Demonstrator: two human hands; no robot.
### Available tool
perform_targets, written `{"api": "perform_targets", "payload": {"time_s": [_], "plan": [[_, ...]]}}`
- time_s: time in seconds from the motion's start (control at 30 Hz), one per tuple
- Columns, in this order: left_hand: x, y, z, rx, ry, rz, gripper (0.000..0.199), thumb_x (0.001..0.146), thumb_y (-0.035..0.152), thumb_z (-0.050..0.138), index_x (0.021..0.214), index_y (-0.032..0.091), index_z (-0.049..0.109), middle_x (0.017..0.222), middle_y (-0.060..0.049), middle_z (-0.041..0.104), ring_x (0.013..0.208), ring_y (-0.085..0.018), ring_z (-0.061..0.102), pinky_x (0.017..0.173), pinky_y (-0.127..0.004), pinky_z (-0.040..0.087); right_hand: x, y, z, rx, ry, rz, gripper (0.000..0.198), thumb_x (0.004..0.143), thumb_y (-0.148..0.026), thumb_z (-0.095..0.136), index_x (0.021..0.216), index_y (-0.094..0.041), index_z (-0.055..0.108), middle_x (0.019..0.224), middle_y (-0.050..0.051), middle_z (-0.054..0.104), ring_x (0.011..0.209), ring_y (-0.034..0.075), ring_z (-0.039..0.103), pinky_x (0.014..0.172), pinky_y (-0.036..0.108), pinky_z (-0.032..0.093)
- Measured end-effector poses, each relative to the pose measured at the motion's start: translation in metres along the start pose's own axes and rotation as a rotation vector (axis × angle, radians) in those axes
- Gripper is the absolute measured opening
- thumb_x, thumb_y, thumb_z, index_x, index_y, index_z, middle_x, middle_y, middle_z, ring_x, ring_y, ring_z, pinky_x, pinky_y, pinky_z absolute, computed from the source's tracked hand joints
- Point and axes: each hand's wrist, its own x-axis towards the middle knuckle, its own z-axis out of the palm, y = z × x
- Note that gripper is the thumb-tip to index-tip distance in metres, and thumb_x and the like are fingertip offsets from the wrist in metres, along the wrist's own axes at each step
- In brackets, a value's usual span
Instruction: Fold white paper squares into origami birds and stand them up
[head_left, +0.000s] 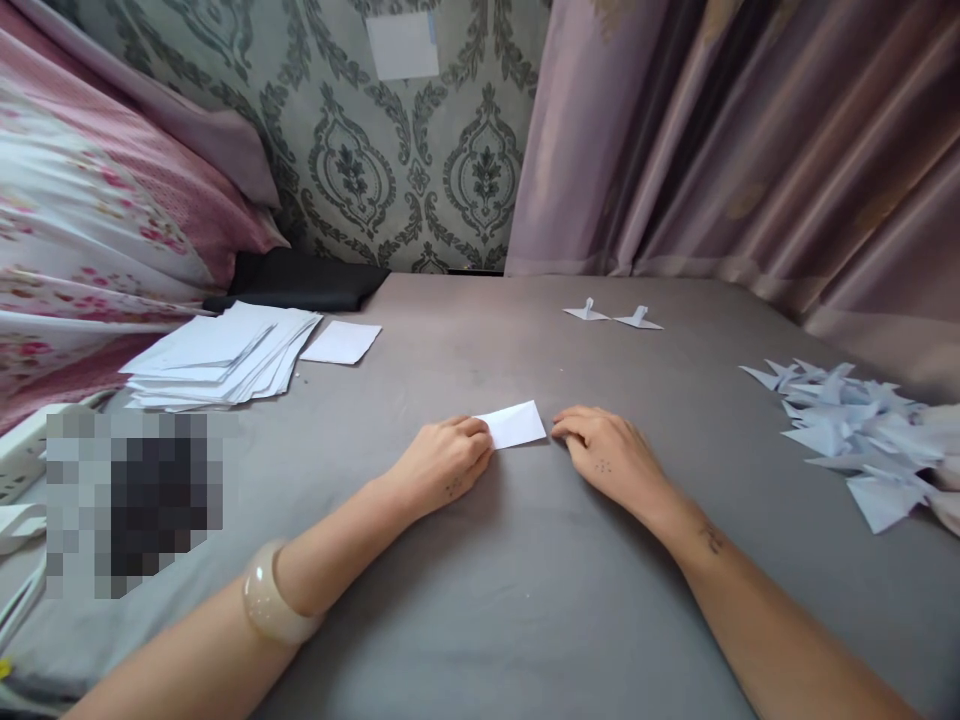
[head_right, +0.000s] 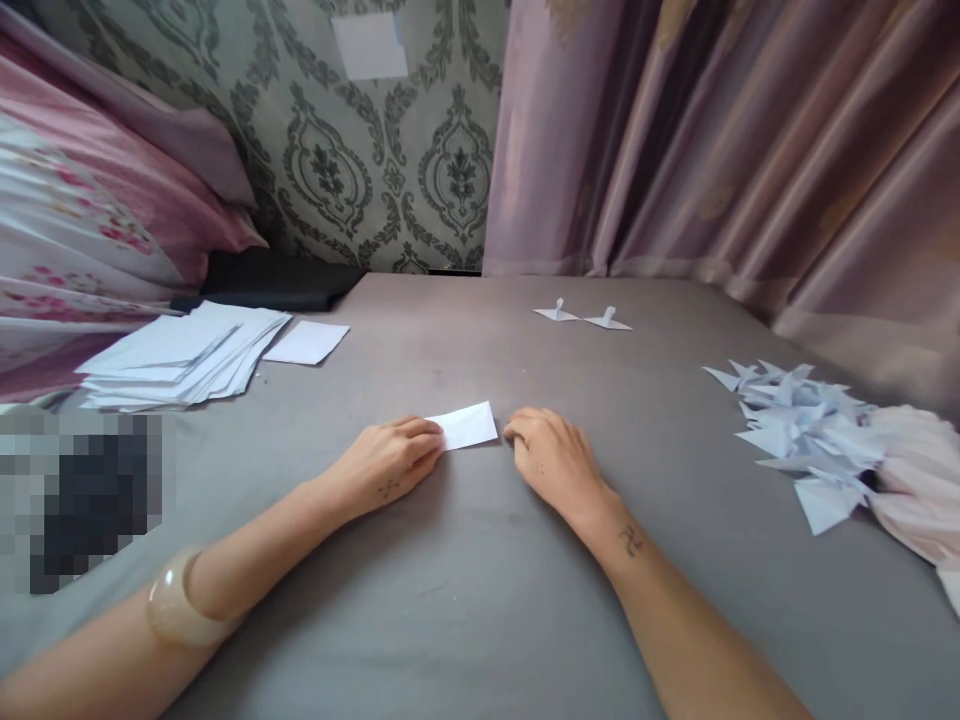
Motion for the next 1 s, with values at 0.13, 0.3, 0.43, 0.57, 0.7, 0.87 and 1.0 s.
{"api": "perform_targets", "payload": {"time_s": [0.13, 0.3, 0.43, 0.57, 0.7, 0.87, 1.0], "plan": [[0.002, 0.001, 0.003, -0.064, 0.113, -0.096, 0.026, 0.090, 0.019, 0.040, 0.083, 0.017, 0.065, 0.088, -0.007, 0.068, 0.084, -0.018, 0.063, 0.069, -0.025, 0.046, 0.003, -0.002, 0.000, 0.158, 0.059, 0.167, 0.032, 0.082, -0.013, 0.043, 0.092, -0.025, 0.071, 0.098, 0.001, 0.073, 0.086, 0.021, 0.066, 0.075, 0.033, 0.048], [0.005, -0.003, -0.004, -0.576, 0.385, -0.419, 0.016, 0.083, 0.026, 0.052, 0.079, 0.017, 0.065, 0.075, -0.003, 0.067, 0.069, -0.013, 0.059, 0.066, -0.023, 0.045, 0.008, -0.006, 0.004, 0.537, 0.099, 0.281, 0.017, 0.081, -0.021, 0.053, 0.091, -0.019, 0.067, 0.098, 0.006, 0.072, 0.088, 0.020, 0.067, 0.084, 0.033, 0.049], [0.007, 0.002, -0.004, -1.195, 0.483, -0.630, 0.024, 0.076, 0.038, 0.063, 0.076, 0.013, 0.065, 0.071, -0.002, 0.064, 0.060, -0.010, 0.056, 0.061, -0.021, 0.046, 0.006, -0.021, 0.009, 1.005, -0.030, 0.359, 0.038, 0.078, -0.039, 0.065, 0.109, -0.018, 0.057, 0.111, 0.011, 0.068, 0.104, 0.021, 0.063, 0.089, 0.032, 0.050], [0.007, 0.013, 0.005, -1.458, 0.358, -0.742, 0.025, 0.072, 0.035, 0.068, 0.077, 0.011, 0.065, 0.075, -0.004, 0.065, 0.059, -0.008, 0.057, 0.061, -0.021, 0.049, 0.002, -0.036, 0.011, 1.279, -0.118, 0.388, 0.045, 0.079, -0.037, 0.067, 0.115, -0.016, 0.052, 0.106, 0.011, 0.070, 0.095, 0.019, 0.066, 0.080, 0.030, 0.053], [0.004, 0.018, 0.010, -1.268, 0.261, -0.626, 0.019, 0.080, 0.029, 0.059, 0.088, 0.012, 0.063, 0.084, -0.007, 0.064, 0.066, -0.011, 0.058, 0.059, -0.022, 0.049, 0.001, -0.035, 0.010, 1.241, -0.110, 0.472, 0.041, 0.081, -0.024, 0.064, 0.118, -0.011, 0.051, 0.080, 0.006, 0.070, 0.062, 0.011, 0.061, 0.056, 0.022, 0.048], [-0.001, 0.009, 0.014, -0.659, 0.319, -0.226, 0.034, 0.082, 0.012, 0.051, 0.113, 0.022, 0.058, 0.114, -0.008, 0.055, 0.097, -0.018, 0.054, 0.076, -0.029, 0.050, 0.001, -0.030, 0.006, 1.202, -0.167, 0.526, 0.074, 0.082, -0.023, 0.062, 0.143, -0.009, 0.024, 0.068, -0.002, 0.064, 0.049, 0.009, 0.052, 0.053, 0.022, 0.045], [0.001, 0.003, 0.019, -0.334, 0.286, -0.045, 0.032, 0.086, 0.010, 0.048, 0.113, 0.023, 0.060, 0.116, -0.008, 0.054, 0.104, -0.021, 0.048, 0.087, -0.036, 0.047, 0.003, -0.034, 0.005, 1.162, -0.198, 0.478, 0.079, 0.082, -0.023, 0.059, 0.147, -0.012, 0.015, 0.061, -0.005, 0.060, 0.049, 0.010, 0.052, 0.055, 0.023, 0.045]]}}
